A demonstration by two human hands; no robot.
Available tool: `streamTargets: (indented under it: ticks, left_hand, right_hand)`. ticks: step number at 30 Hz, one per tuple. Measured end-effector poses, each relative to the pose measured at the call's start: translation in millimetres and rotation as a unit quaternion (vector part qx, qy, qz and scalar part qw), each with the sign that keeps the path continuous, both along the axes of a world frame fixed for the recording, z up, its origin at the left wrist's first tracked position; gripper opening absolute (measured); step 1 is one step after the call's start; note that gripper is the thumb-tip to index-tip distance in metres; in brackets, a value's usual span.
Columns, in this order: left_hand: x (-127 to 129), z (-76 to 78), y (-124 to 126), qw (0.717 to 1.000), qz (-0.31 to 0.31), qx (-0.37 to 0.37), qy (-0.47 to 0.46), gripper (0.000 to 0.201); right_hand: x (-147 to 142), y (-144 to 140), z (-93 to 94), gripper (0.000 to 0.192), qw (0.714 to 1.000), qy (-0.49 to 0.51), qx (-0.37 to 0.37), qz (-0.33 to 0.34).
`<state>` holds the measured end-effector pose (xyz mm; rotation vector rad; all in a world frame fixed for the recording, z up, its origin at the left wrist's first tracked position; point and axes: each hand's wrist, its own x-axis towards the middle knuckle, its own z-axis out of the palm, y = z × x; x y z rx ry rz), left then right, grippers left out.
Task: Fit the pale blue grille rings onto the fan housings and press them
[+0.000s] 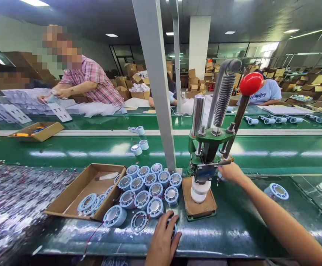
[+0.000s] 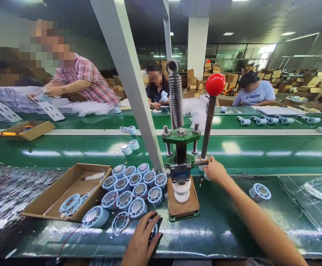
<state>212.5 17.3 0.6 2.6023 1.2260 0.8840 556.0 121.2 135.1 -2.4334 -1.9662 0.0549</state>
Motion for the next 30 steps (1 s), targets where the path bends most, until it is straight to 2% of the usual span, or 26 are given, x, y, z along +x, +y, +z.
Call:
streamTargets:
  ticks: [4, 7, 9, 10, 12, 14, 16, 17, 19, 21, 23, 25, 30]
  left_hand:
    - [-6, 4.8, -5, 1.0, 0.006, -0.026, 0.017, 0.043]
    - [-12, 13.4, -11, 0.998, 0.003, -0.056, 0.035, 0.047]
    - [-12, 20.2, -14, 0.995, 0.006, -0.084, 0.044, 0.046]
    - [-11, 23.6, -14, 0.994, 0.011, -0.096, 0.046, 0.045]
    - [-6, 29.7, -13, 0.992, 0.026, -0.112, 0.045, 0.045]
    - [-2, 33.8, -12, 0.991, 0.042, -0.118, 0.039, 0.044]
    - [1, 35.5, -12, 0.991, 0.052, -0.118, 0.032, 0.043]
    - [1, 35.6, -13, 0.991, 0.053, -0.118, 0.03, 0.042]
    - [1, 34.9, -14, 0.992, 0.05, -0.117, 0.025, 0.041]
    - [-1, 33.7, -15, 0.992, 0.044, -0.113, 0.021, 0.041]
    - [-2, 32.3, -16, 0.993, 0.042, -0.108, 0.014, 0.041]
    - [-2, 30.6, -17, 0.994, 0.046, -0.103, 0.003, 0.041]
    - [0, 26.9, -15, 0.993, 0.054, -0.095, -0.032, 0.04]
  right_hand:
    - [-37, -38, -9.7, 0.032, 1.0, 0.013, -0.014, 0.015]
    - [-36, -80, -2.0, 0.043, 1.0, 0.014, -0.002, -0.016]
    - [-30, -113, 2.3, 0.046, 1.0, 0.029, 0.005, -0.003]
    - [-31, -128, 3.3, 0.045, 0.998, 0.05, 0.011, 0.032]
    - [-46, -149, 4.7, 0.044, 0.978, 0.124, 0.053, 0.162]
    - [-85, -152, 9.2, 0.046, 0.949, 0.168, 0.058, 0.259]
    - [-137, -131, 19.3, 0.05, 0.942, 0.165, 0.017, 0.292]
    - [-164, -113, 26.1, 0.051, 0.948, 0.147, -0.001, 0.284]
    - [-209, -68, 40.6, 0.052, 0.956, 0.109, -0.006, 0.271]
    - [-240, -22, 52.6, 0.051, 0.955, 0.091, 0.003, 0.283]
    - [-259, 14, 59.2, 0.049, 0.953, 0.079, 0.01, 0.293]
    - [-272, 38, 60.4, 0.046, 0.957, 0.066, 0.016, 0.283]
    - [-293, 58, 50.1, 0.041, 0.973, 0.033, 0.018, 0.226]
